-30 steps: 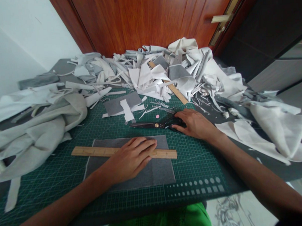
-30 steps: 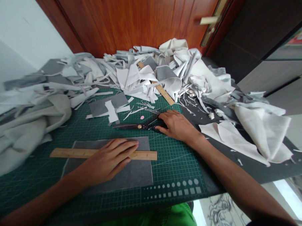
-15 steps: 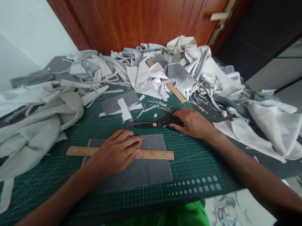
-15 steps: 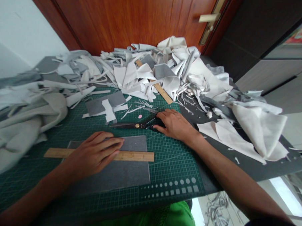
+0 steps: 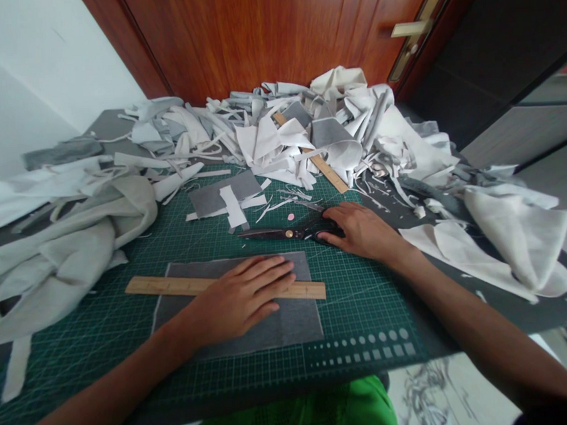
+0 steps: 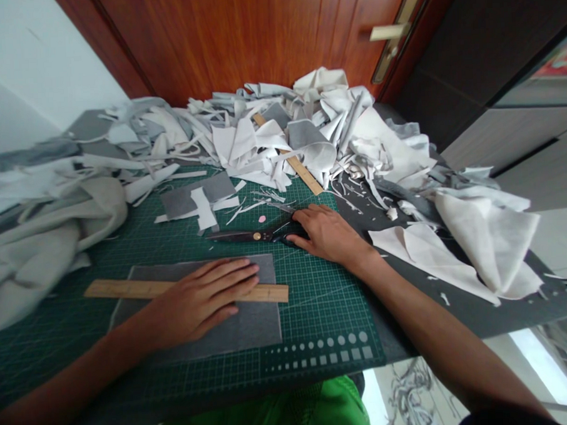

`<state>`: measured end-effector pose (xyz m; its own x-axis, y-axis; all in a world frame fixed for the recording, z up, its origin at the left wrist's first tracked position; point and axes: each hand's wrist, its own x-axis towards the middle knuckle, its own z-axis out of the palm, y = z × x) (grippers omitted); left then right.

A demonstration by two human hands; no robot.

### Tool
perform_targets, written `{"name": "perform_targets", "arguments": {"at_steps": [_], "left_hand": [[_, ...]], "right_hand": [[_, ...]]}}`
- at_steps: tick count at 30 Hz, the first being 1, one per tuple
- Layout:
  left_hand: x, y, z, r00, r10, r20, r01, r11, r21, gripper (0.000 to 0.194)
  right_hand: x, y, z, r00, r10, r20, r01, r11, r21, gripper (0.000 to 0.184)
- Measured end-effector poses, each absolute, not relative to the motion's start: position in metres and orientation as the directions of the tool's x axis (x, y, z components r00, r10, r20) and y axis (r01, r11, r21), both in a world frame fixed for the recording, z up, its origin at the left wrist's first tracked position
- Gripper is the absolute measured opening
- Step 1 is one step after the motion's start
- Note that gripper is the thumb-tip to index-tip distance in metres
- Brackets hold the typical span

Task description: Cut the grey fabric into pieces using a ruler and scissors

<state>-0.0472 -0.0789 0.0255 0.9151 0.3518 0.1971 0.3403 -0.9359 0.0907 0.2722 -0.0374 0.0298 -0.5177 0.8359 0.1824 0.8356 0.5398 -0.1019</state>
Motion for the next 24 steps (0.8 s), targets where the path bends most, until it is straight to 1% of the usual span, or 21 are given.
{"name": "perform_targets", "arguments": {"at_steps": [2, 3, 7, 10, 12, 15, 17, 18, 22, 24], "left_hand": [[-0.044, -0.08, 0.022, 0.923, 0.334, 0.191, 0.319, -0.942, 0.108, 0.048], [-0.044, -0.08, 0.021, 0.915, 0.355, 0.19, 0.342, -0.934, 0.1, 0.047], [-0.048, -0.075, 0.019, 0.83, 0.515, 0.215, 0.527, -0.85, 0.006, 0.047], [-0.051, -0.073, 0.022, 0.767, 0.589, 0.254, 0.607, -0.795, 0.011, 0.045], [-0.052, -0.074, 0.024, 0.784, 0.569, 0.248, 0.575, -0.816, 0.055, 0.043], [-0.048, -0.078, 0.025, 0.888, 0.418, 0.193, 0.405, -0.909, 0.104, 0.046], [-0.047, -0.08, 0.024, 0.918, 0.359, 0.168, 0.345, -0.932, 0.109, 0.049], [-0.046, -0.079, 0.022, 0.913, 0.372, 0.166, 0.359, -0.928, 0.1, 0.05], [-0.051, -0.073, 0.017, 0.842, 0.508, 0.184, 0.512, -0.858, 0.027, 0.051], [-0.054, -0.07, 0.018, 0.819, 0.542, 0.188, 0.55, -0.835, 0.011, 0.051]], "right_hand": [[0.272, -0.038, 0.03, -0.513, 0.838, 0.185, 0.838, 0.535, -0.102, 0.036], [0.272, -0.038, 0.03, -0.511, 0.839, 0.185, 0.839, 0.534, -0.102, 0.036], [0.272, -0.038, 0.03, -0.513, 0.841, 0.174, 0.84, 0.534, -0.103, 0.036], [0.272, -0.037, 0.03, -0.518, 0.839, 0.167, 0.837, 0.538, -0.103, 0.037], [0.272, -0.038, 0.03, -0.52, 0.837, 0.171, 0.836, 0.54, -0.102, 0.037], [0.272, -0.038, 0.029, -0.52, 0.835, 0.183, 0.834, 0.542, -0.104, 0.036], [0.272, -0.039, 0.03, -0.517, 0.834, 0.191, 0.834, 0.541, -0.107, 0.036], [0.272, -0.039, 0.03, -0.516, 0.835, 0.194, 0.834, 0.541, -0.108, 0.035], [0.272, -0.039, 0.03, -0.513, 0.838, 0.187, 0.837, 0.536, -0.108, 0.035], [0.272, -0.038, 0.03, -0.515, 0.838, 0.18, 0.837, 0.537, -0.109, 0.035]]}}
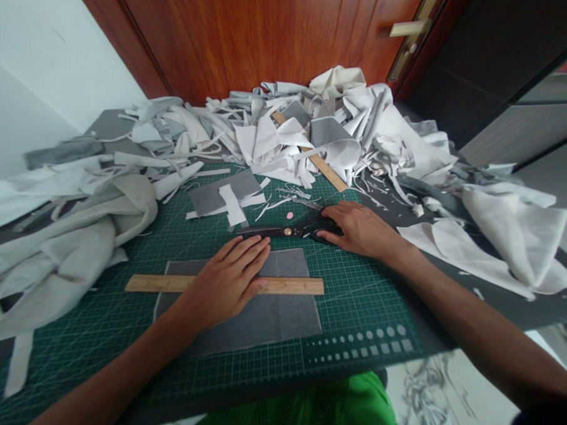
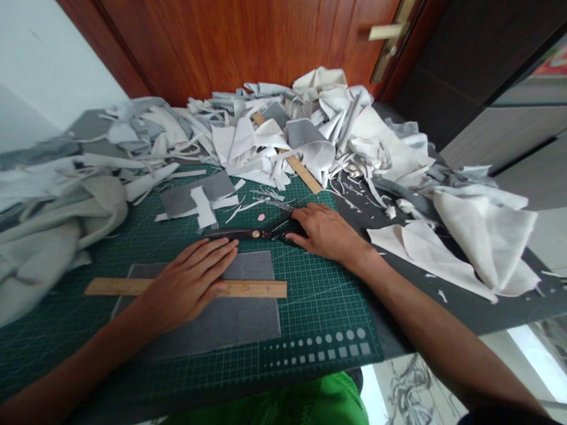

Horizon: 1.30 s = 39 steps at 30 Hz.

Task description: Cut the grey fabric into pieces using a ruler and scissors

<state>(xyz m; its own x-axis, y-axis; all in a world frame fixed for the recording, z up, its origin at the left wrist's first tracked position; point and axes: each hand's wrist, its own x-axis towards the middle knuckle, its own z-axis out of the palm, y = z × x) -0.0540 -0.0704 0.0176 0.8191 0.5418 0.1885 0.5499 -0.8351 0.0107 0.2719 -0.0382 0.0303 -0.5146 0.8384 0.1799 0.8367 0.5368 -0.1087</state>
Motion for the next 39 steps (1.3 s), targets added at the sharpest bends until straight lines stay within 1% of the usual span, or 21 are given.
{"name": "perform_targets", "arguments": {"at_steps": [4, 8, 10, 12, 15, 18, 20, 23, 26, 28, 34, 39], "left_hand": [[-0.056, -0.07, 0.022, 0.77, 0.595, 0.231, 0.613, -0.79, -0.011, 0.048], [-0.057, -0.069, 0.025, 0.745, 0.606, 0.28, 0.642, -0.765, -0.051, 0.042], [-0.059, -0.067, 0.026, 0.738, 0.606, 0.297, 0.645, -0.762, -0.049, 0.039], [-0.062, -0.064, 0.027, 0.73, 0.609, 0.311, 0.645, -0.764, -0.016, 0.036], [-0.067, -0.061, 0.029, 0.746, 0.597, 0.295, 0.601, -0.794, 0.087, 0.031], [-0.07, -0.06, 0.03, 0.814, 0.526, 0.244, 0.49, -0.849, 0.197, 0.03], [-0.072, -0.061, 0.029, 0.855, 0.471, 0.218, 0.423, -0.875, 0.233, 0.034], [-0.073, -0.062, 0.028, 0.878, 0.437, 0.195, 0.394, -0.891, 0.225, 0.036], [-0.072, -0.063, 0.028, 0.877, 0.442, 0.188, 0.403, -0.89, 0.212, 0.026], [-0.07, -0.064, 0.029, 0.875, 0.45, 0.18, 0.411, -0.886, 0.216, 0.023], [-0.066, -0.067, 0.03, 0.854, 0.496, 0.156, 0.458, -0.86, 0.227, 0.023], [-0.064, -0.069, 0.028, 0.854, 0.494, 0.166, 0.451, -0.86, 0.238, 0.022]], "right_hand": [[0.272, -0.038, 0.029, -0.523, 0.833, 0.181, 0.832, 0.545, -0.103, 0.035], [0.272, -0.039, 0.03, -0.519, 0.834, 0.187, 0.836, 0.541, -0.094, 0.035], [0.272, -0.039, 0.03, -0.518, 0.835, 0.185, 0.838, 0.539, -0.086, 0.036], [0.273, -0.039, 0.03, -0.519, 0.835, 0.183, 0.838, 0.539, -0.081, 0.037], [0.274, -0.038, 0.03, -0.519, 0.834, 0.186, 0.837, 0.54, -0.084, 0.037], [0.274, -0.037, 0.03, -0.516, 0.837, 0.183, 0.84, 0.536, -0.08, 0.038], [0.274, -0.038, 0.03, -0.511, 0.84, 0.182, 0.845, 0.53, -0.073, 0.038], [0.274, -0.038, 0.03, -0.506, 0.842, 0.185, 0.85, 0.524, -0.057, 0.037], [0.274, -0.039, 0.03, -0.509, 0.839, 0.191, 0.85, 0.525, -0.046, 0.037], [0.274, -0.039, 0.03, -0.508, 0.838, 0.198, 0.85, 0.525, -0.042, 0.037], [0.274, -0.037, 0.028, -0.51, 0.831, 0.221, 0.849, 0.528, -0.026, 0.039], [0.274, -0.035, 0.027, -0.502, 0.832, 0.237, 0.852, 0.522, -0.027, 0.038]]}}
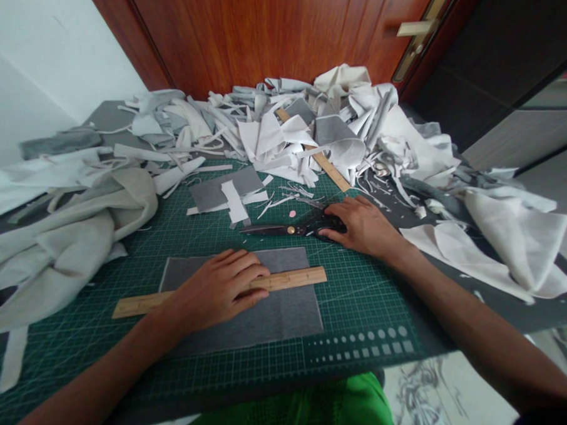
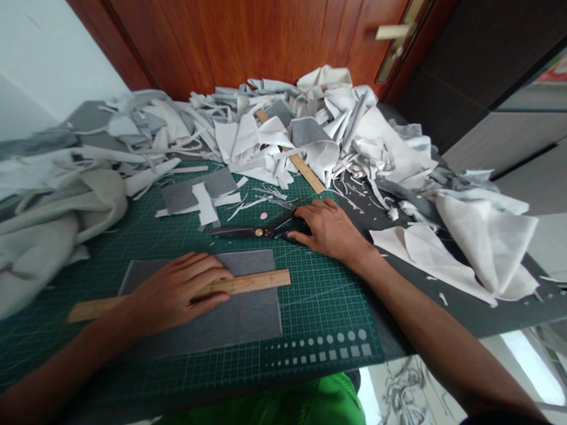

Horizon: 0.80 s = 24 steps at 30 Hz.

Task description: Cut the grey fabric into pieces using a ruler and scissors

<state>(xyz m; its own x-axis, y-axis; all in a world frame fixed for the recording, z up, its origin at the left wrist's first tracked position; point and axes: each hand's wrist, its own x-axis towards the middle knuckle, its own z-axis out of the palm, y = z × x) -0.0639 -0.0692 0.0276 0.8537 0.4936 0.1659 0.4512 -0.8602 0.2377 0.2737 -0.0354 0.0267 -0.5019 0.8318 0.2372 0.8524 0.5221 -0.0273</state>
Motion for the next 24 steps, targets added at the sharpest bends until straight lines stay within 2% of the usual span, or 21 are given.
{"name": "perform_targets", "arguments": {"at_steps": [5, 11, 14, 19, 24], "left_hand": [[-0.065, -0.068, 0.028, 0.852, 0.493, 0.175, 0.432, -0.852, 0.295, 0.024], [-0.068, -0.062, 0.027, 0.759, 0.625, 0.181, 0.556, -0.768, 0.318, 0.029], [-0.068, -0.062, 0.025, 0.744, 0.639, 0.194, 0.572, -0.76, 0.309, 0.032], [-0.061, -0.072, 0.022, 0.835, 0.512, 0.2, 0.454, -0.847, 0.277, 0.037], [-0.045, -0.081, 0.02, 0.94, 0.314, 0.132, 0.27, -0.923, 0.275, 0.047]], "right_hand": [[0.274, -0.035, 0.025, -0.499, 0.828, 0.256, 0.852, 0.523, -0.03, 0.036], [0.28, -0.031, 0.023, -0.474, 0.834, 0.284, 0.868, 0.497, -0.011, 0.034], [0.284, -0.028, 0.022, -0.421, 0.849, 0.318, 0.891, 0.454, -0.032, 0.03], [0.285, -0.025, 0.017, -0.296, 0.866, 0.403, 0.922, 0.369, -0.116, 0.027], [0.276, -0.026, 0.008, -0.312, 0.841, 0.442, 0.886, 0.426, -0.184, 0.025]]}}
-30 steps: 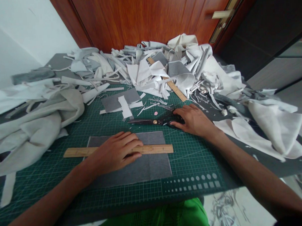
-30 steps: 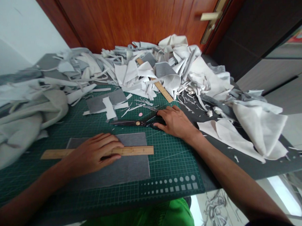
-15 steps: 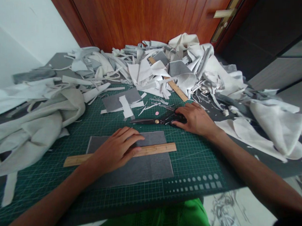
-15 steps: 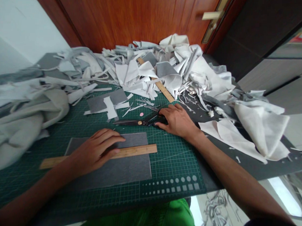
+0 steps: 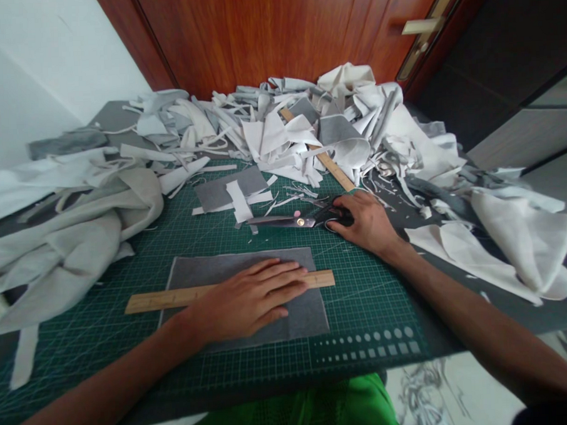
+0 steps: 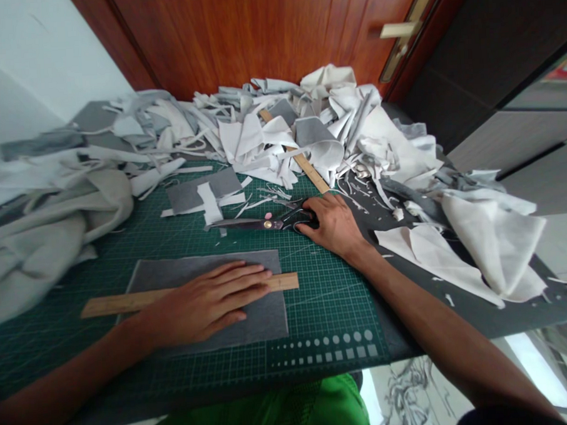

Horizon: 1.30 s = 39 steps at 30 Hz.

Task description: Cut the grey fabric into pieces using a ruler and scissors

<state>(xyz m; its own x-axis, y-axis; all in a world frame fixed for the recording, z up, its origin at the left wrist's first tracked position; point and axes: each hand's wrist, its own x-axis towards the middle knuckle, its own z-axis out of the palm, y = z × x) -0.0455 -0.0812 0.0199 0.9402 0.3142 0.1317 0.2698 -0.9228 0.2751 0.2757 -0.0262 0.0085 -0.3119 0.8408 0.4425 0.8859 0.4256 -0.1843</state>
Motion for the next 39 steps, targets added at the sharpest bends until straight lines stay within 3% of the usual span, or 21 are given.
{"name": "perform_targets", "arguments": {"at_steps": [6, 12, 16, 23, 31, 36, 39], "left_hand": [[-0.025, -0.075, 0.027, 0.954, 0.298, 0.046, 0.272, -0.917, 0.291, 0.056], [-0.024, -0.063, 0.022, 0.788, 0.598, 0.146, 0.602, -0.798, 0.017, 0.055], [-0.034, -0.056, 0.023, 0.724, 0.659, 0.202, 0.683, -0.726, -0.08, 0.052], [-0.027, -0.069, 0.027, 0.75, 0.631, 0.199, 0.629, -0.773, 0.081, 0.035], [-0.021, -0.073, 0.022, 0.684, 0.714, 0.153, 0.653, -0.692, 0.309, 0.02], [-0.023, -0.071, 0.023, 0.676, 0.724, 0.134, 0.639, -0.668, 0.382, 0.01], [-0.024, -0.071, 0.023, 0.663, 0.736, 0.139, 0.639, -0.652, 0.408, 0.015]], "right_hand": [[0.273, -0.024, 0.004, -0.309, 0.838, 0.451, 0.873, 0.438, -0.216, 0.023], [0.275, -0.021, 0.004, -0.278, 0.864, 0.419, 0.871, 0.41, -0.269, 0.023], [0.274, -0.021, 0.006, -0.27, 0.874, 0.404, 0.868, 0.402, -0.292, 0.021], [0.274, -0.022, 0.006, -0.257, 0.886, 0.386, 0.866, 0.388, -0.316, 0.021], [0.273, -0.024, 0.007, -0.269, 0.875, 0.403, 0.869, 0.401, -0.29, 0.024], [0.274, -0.025, 0.008, -0.262, 0.87, 0.417, 0.88, 0.393, -0.267, 0.022], [0.277, -0.024, 0.008, -0.254, 0.869, 0.425, 0.885, 0.386, -0.261, 0.023]]}}
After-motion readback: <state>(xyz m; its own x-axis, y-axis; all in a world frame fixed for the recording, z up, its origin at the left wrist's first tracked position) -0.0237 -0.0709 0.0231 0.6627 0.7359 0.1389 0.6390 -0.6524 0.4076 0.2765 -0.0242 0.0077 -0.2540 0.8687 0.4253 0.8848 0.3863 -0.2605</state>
